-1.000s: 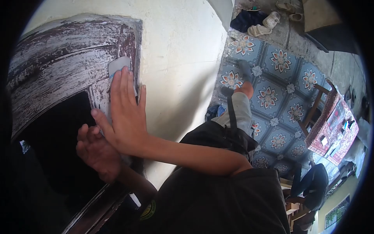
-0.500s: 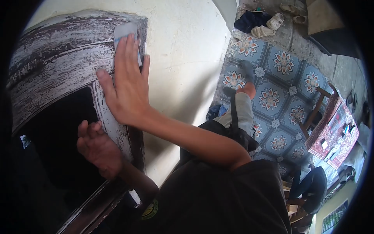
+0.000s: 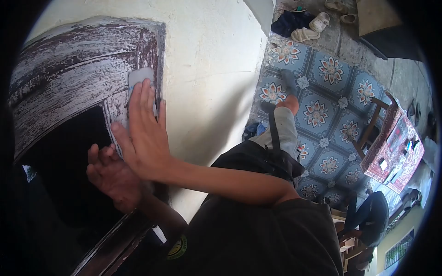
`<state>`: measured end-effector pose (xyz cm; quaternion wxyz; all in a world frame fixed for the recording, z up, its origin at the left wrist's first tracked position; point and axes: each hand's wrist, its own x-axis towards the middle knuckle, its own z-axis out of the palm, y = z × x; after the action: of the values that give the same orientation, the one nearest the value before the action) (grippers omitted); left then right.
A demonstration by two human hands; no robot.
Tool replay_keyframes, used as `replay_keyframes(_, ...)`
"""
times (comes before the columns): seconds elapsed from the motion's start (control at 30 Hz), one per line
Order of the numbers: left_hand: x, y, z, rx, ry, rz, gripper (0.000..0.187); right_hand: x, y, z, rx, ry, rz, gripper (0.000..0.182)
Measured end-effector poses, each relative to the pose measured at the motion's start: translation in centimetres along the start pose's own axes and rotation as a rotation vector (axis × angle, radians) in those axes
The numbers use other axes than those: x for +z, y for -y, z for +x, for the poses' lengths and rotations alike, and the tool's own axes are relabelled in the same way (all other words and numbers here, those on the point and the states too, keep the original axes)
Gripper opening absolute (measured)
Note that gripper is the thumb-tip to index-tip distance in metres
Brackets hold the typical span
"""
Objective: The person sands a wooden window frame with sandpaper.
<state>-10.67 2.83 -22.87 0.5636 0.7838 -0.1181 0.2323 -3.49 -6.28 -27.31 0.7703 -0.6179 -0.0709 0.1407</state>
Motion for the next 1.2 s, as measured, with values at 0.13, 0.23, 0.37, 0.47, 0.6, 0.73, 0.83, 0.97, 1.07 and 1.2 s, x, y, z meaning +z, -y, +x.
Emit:
replay_keyframes(0.13,-0.4,-0.4,-0.1,-0.011,-0.01,0.083,0.081,0.0,0.3,1.4,0.019,-0.059,0.088,0.077)
replay_keyframes(0.23,0.1,0.3,0.1,-0.003,-0.014,-0.003,0.08,1.1,0.3,-1.7,0.027,-0.022,0.095,0.076)
replay_keyframes(0.37,-0.2,-0.3,-0.3,-0.025,-0.027,-0.002,0.079,0.6,0.8,1.7,0.072,-0.118,0.091,0.076)
replay_keyframes(0.47,-0.1,-0.6,-0.2,-0.015,-0.012,0.065,0.079,0.5,0.8,0.9,0.1,-0.098,0.161,0.076)
replay_keyframes(0.6,0.0,-0.3,0.2,-0.022,-0.004,0.054,0.079,0.5,-1.1,-0.5,0.066,-0.024,0.064,0.077)
replay_keyframes(0.73,-0.3,-0.6,0.0,-0.024,-0.014,0.065,0.079,-0.1,-2.5,1.1,-0.067,-0.045,-0.007,0.081)
replay_keyframes(0.83,-0.5,-0.3,0.2,-0.024,0.016,0.093,0.08,1.1,-3.9,-2.3,-0.092,0.05,-0.018,0.085)
replay_keyframes(0.97,-0.7,-0.4,0.3,-0.039,0.056,0.055,0.082,0.2,-2.9,2.3,-0.137,-0.041,-0.01,0.087)
replay_keyframes(1.07,-0.8,-0.8,0.4,-0.025,0.125,0.018,0.082,-0.2,-2.3,3.6,-0.113,-0.121,0.01,0.084)
replay_keyframes(1.2,-0.6,-0.6,0.2,-0.038,0.019,0.068,0.084,1.2,-2.1,-0.5,-0.056,-0.054,-0.006,0.083)
